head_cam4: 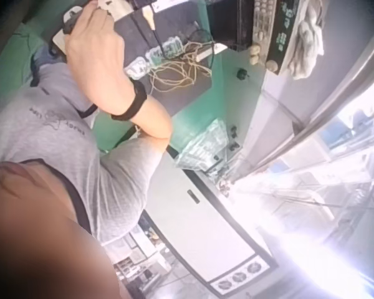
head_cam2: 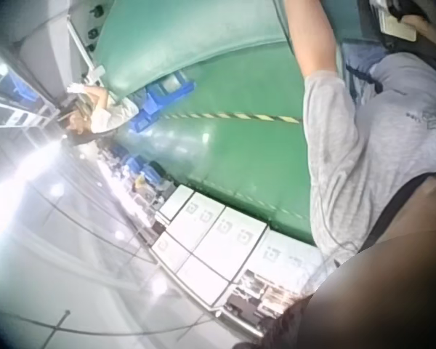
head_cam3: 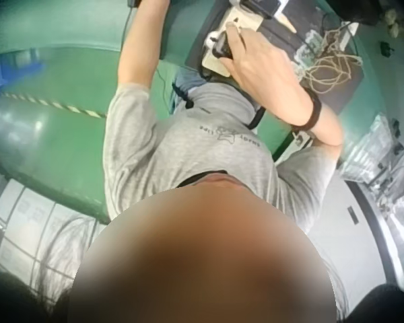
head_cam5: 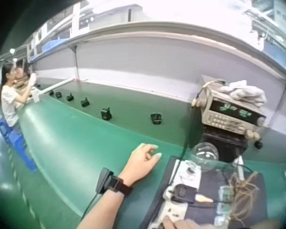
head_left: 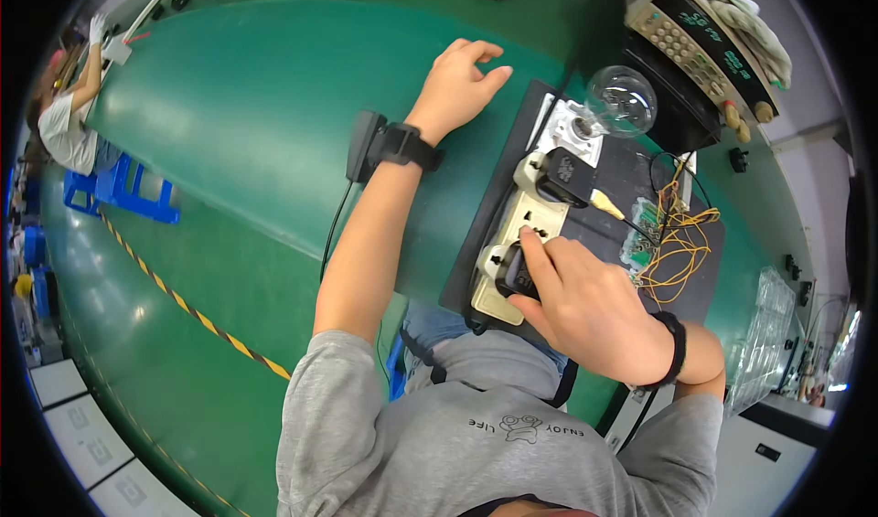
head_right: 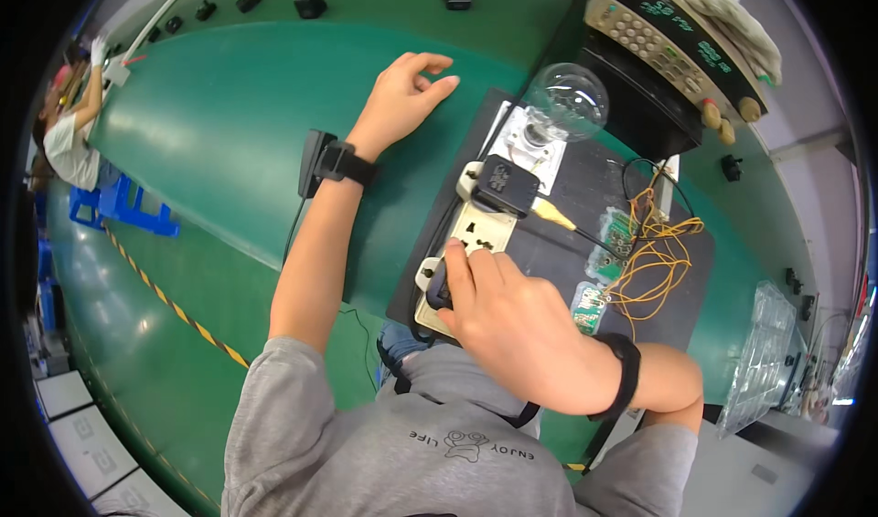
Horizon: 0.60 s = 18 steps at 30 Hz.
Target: The person picks up a power adapter and a plug head, slides the plug head onto the adapter, and inserts the assembled unit into a power strip to test it with a USB cable. They then repeat this process for several other adapters and plug heads.
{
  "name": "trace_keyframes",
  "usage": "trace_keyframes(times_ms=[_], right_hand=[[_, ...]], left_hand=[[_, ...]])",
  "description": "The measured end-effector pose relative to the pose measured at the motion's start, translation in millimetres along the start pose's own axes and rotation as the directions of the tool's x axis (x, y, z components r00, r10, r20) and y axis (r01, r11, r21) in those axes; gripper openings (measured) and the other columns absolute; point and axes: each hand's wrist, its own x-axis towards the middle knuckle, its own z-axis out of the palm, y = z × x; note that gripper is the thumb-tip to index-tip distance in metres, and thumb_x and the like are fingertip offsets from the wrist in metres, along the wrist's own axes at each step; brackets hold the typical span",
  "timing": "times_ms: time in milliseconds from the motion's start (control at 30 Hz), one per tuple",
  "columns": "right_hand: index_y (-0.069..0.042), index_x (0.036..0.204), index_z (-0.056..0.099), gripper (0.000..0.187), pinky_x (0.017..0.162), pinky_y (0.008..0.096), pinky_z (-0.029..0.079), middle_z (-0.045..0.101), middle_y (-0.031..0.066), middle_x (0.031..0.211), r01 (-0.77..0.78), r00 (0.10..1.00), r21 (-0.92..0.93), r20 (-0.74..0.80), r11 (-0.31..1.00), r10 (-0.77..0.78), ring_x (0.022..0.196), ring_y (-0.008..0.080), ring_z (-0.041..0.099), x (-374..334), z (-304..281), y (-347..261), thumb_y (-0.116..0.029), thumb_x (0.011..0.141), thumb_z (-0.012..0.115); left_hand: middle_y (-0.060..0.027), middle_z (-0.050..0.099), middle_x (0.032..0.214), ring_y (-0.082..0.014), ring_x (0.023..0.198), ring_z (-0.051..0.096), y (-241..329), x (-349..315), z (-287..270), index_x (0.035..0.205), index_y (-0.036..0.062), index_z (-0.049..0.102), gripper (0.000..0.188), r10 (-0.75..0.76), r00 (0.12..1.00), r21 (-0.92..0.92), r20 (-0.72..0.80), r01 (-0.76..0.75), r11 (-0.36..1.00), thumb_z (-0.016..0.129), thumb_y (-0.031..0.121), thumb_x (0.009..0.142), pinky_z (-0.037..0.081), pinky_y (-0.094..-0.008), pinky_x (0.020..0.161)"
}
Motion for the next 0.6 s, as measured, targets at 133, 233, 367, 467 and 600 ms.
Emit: trace_keyframes(times_ms=[133, 233, 367, 467, 600], right_hand=[[0.005, 0.115, 0.054, 0.055, 0.059, 0.0337, 0.048, 0.054, 0.0134, 0.086, 0.008, 1.0, 0.211, -0.029, 0.977, -0.002, 0.069, 0.0265, 0.057, -5, 6, 18, -0.025, 0.073, 0.074], [0.002, 0.104, 0.062, 0.04, 0.064, 0.0324, 0.049, 0.061, 0.0149, 0.096, 0.105, 0.981, 0.548, -0.195, 0.83, 0.005, 0.076, 0.0271, 0.061, -9, 4, 47, -0.014, 0.07, 0.077], [0.002, 0.099, 0.064, 0.033, 0.078, 0.0336, 0.047, 0.061, 0.0145, 0.099, -0.151, 0.829, 0.18, -0.513, 0.972, 0.224, 0.082, 0.0279, 0.06, -18, 9, 78, -0.009, 0.071, 0.075], [0.002, 0.093, 0.065, 0.023, 0.069, 0.0329, 0.042, 0.062, 0.0112, 0.083, -0.154, 0.873, 0.295, -0.406, 0.943, 0.269, 0.072, 0.0257, 0.057, -24, 14, 91, -0.009, 0.074, 0.072], [0.0, 0.084, 0.066, 0.011, 0.061, 0.0325, 0.036, 0.06, 0.0078, 0.068, -0.117, 0.887, 0.286, -0.401, 0.951, 0.23, 0.061, 0.0236, 0.052, -38, 12, 85, -0.008, 0.076, 0.069]], left_hand=[[-0.0038, 0.063, 0.091, -0.0078, 0.071, 0.055, 16, -1, -3, 0.104, 0.0037, 0.065, 0.03, -0.056, 0.994, -0.117, 0.095, 0.067, 0.991, 0.068, 0.024, 0.082, 0.047, -0.0244, 0.067], [-0.0024, 0.063, 0.09, -0.0068, 0.073, 0.055, 34, -5, -15, 0.102, 0.0058, 0.065, 0.028, 0.03, 0.919, -0.187, 0.393, 0.048, 0.981, 0.07, 0.024, 0.081, 0.046, -0.0234, 0.068], [-0.0026, 0.06, 0.103, -0.0145, 0.098, 0.054, 62, -14, -21, 0.111, 0.0046, 0.061, 0.047, 0.25, 0.665, -0.391, 0.704, 0.069, 0.918, 0.078, 0.015, 0.068, 0.041, -0.0289, 0.089], [-0.0047, 0.06, 0.108, -0.0171, 0.097, 0.055, 80, -26, -12, 0.11, 0.005, 0.061, 0.055, 0.231, 0.669, -0.271, 0.706, -0.046, 0.962, 0.082, 0.02, 0.062, 0.043, -0.0304, 0.086], [-0.0076, 0.063, 0.101, -0.0194, 0.096, 0.058, 85, -25, -10, 0.106, 0.0025, 0.062, 0.051, 0.246, 0.69, -0.22, 0.681, -0.128, 0.967, 0.082, 0.015, 0.06, 0.045, -0.0312, 0.086]])
